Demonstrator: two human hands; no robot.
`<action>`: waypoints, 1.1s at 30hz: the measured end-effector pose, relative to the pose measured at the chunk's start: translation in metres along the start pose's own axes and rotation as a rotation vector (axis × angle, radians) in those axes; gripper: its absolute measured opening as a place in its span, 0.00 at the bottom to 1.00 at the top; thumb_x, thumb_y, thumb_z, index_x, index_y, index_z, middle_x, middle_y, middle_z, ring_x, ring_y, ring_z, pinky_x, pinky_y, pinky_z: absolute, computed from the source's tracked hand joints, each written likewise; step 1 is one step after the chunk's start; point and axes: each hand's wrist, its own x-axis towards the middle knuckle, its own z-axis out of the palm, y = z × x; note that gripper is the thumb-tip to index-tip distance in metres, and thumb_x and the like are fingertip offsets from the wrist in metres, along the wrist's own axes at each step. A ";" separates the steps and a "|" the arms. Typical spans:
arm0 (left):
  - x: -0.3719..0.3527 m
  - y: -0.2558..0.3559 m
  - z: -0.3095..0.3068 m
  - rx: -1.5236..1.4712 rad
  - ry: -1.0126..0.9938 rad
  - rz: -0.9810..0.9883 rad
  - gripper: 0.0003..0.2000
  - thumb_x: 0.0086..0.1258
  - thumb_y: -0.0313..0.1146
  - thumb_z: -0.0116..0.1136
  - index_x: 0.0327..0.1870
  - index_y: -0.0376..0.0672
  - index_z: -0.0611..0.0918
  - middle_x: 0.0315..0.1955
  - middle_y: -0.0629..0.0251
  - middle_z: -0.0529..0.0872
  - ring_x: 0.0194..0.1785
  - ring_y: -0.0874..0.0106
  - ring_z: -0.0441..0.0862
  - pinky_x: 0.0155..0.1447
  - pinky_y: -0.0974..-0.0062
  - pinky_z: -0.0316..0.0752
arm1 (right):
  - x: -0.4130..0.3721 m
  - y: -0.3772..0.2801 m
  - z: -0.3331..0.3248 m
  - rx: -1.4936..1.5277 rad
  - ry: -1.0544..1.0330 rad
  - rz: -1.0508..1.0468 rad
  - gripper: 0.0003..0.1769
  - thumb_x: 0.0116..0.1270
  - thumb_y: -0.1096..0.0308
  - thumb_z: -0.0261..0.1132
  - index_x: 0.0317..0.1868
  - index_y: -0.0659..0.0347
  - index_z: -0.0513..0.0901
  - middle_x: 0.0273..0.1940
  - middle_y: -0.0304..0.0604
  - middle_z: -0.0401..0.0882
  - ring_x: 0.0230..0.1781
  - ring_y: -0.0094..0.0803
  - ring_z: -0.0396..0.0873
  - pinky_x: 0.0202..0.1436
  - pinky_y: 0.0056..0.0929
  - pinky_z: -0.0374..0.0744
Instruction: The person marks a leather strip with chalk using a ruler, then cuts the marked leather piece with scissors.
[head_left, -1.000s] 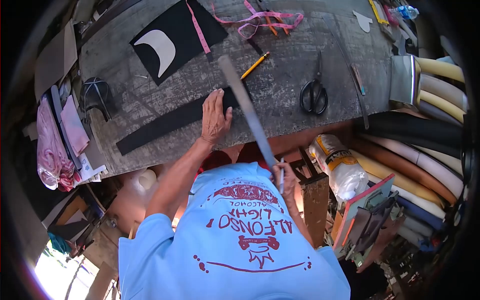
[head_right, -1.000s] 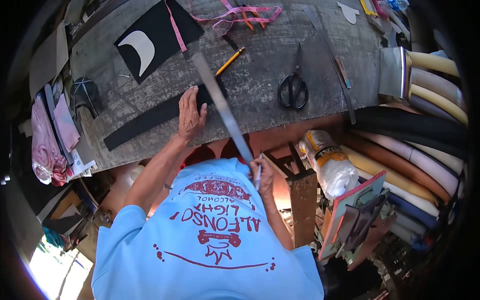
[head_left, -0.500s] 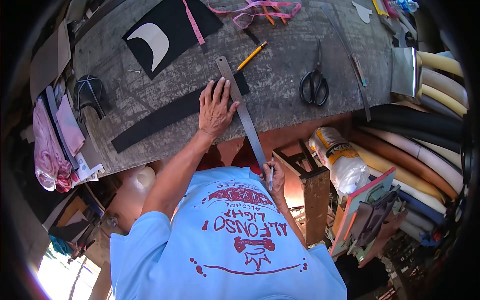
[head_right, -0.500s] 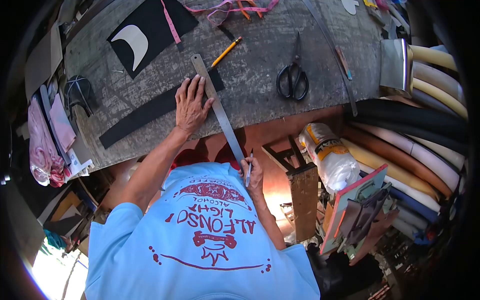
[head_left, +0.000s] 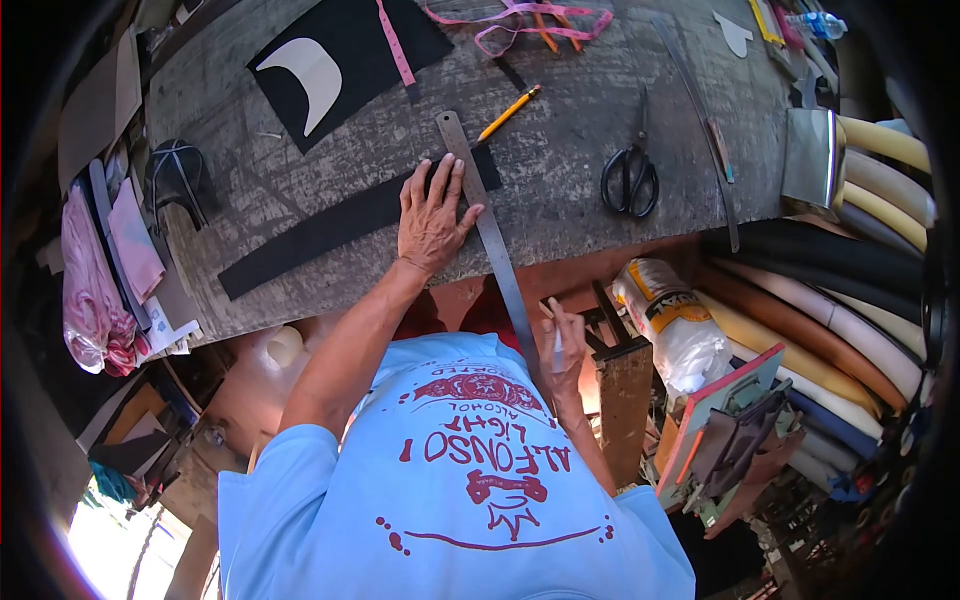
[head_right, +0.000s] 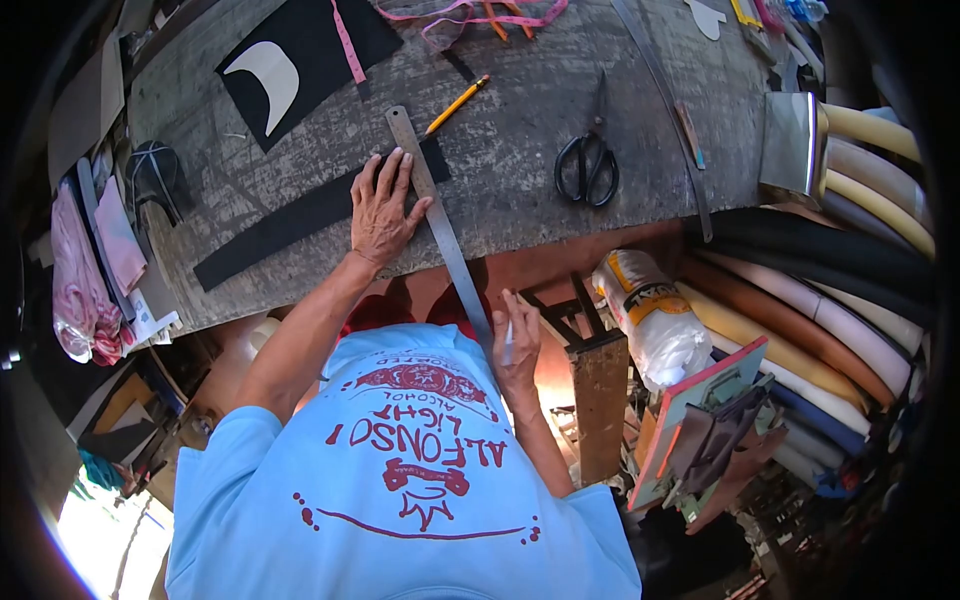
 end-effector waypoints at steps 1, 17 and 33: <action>0.000 0.000 0.000 0.009 0.003 0.005 0.36 0.74 0.54 0.59 0.78 0.47 0.66 0.77 0.64 0.62 0.79 0.55 0.55 0.79 0.55 0.52 | 0.014 -0.011 -0.010 0.113 0.010 -0.014 0.17 0.78 0.67 0.62 0.62 0.66 0.82 0.43 0.50 0.80 0.42 0.39 0.82 0.43 0.31 0.81; 0.002 0.000 -0.010 -0.010 -0.065 0.025 0.41 0.70 0.57 0.62 0.79 0.45 0.65 0.78 0.62 0.59 0.79 0.54 0.52 0.80 0.54 0.51 | 0.213 -0.061 0.054 0.516 -0.115 -0.338 0.14 0.77 0.71 0.62 0.57 0.67 0.84 0.48 0.50 0.89 0.51 0.32 0.87 0.52 0.26 0.85; 0.002 -0.003 -0.009 -0.017 -0.119 0.048 0.42 0.71 0.55 0.61 0.80 0.42 0.61 0.78 0.60 0.56 0.79 0.51 0.50 0.79 0.51 0.49 | 0.204 -0.068 0.063 0.450 -0.042 -0.367 0.12 0.76 0.71 0.62 0.54 0.68 0.84 0.47 0.49 0.89 0.48 0.35 0.89 0.47 0.28 0.86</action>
